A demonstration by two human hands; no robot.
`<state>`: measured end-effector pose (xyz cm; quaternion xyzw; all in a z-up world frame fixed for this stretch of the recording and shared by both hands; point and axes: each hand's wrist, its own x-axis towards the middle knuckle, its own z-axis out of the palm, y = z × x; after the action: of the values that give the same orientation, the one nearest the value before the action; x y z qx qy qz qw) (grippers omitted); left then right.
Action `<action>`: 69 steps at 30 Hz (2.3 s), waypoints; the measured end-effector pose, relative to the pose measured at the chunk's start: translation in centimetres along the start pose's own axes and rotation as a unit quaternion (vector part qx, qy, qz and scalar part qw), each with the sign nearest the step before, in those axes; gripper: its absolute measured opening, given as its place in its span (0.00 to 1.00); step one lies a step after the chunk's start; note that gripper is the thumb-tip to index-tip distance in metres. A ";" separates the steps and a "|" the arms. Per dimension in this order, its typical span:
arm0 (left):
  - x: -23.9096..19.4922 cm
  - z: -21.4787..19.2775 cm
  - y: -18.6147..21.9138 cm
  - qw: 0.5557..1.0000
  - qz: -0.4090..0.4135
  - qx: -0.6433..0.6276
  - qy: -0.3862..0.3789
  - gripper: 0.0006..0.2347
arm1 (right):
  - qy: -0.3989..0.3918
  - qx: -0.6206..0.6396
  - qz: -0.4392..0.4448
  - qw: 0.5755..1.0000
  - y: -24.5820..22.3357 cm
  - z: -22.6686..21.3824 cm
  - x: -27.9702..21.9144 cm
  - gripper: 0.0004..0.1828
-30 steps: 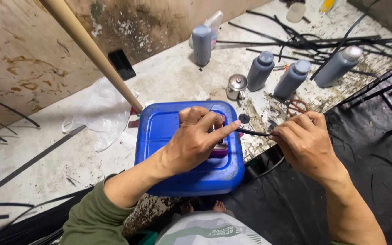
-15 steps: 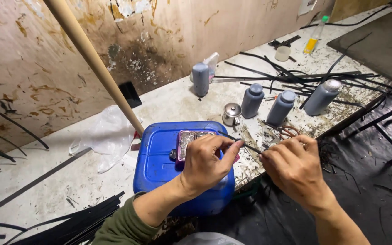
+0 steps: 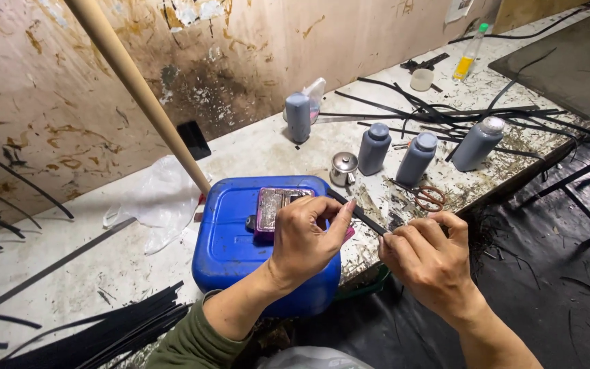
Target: Applying edge paint to leather strips using a manual applicator and hanging them on a rack to dry
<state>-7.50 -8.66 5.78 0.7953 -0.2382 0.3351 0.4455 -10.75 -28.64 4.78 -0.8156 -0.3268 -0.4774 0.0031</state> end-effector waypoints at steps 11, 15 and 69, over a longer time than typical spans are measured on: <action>-0.6 0.6 0.7 1.000 0.002 -0.003 0.025 0.09 | 0.019 -0.013 -0.010 1.000 -1.1 -0.1 -0.2 0.13; -0.9 0.7 1.2 0.999 0.022 -0.003 0.024 0.09 | 0.030 -0.006 0.006 1.000 -2.1 0.3 -1.3 0.10; -24.1 -10.5 25.7 0.992 0.083 0.035 0.084 0.04 | 0.195 0.096 0.042 0.975 -21.2 -21.2 -13.6 0.03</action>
<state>-44.20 -10.20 5.91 0.7570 -0.2530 0.4448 0.4064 -43.11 -25.88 -0.82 -0.7159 -0.3292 -0.5932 0.1650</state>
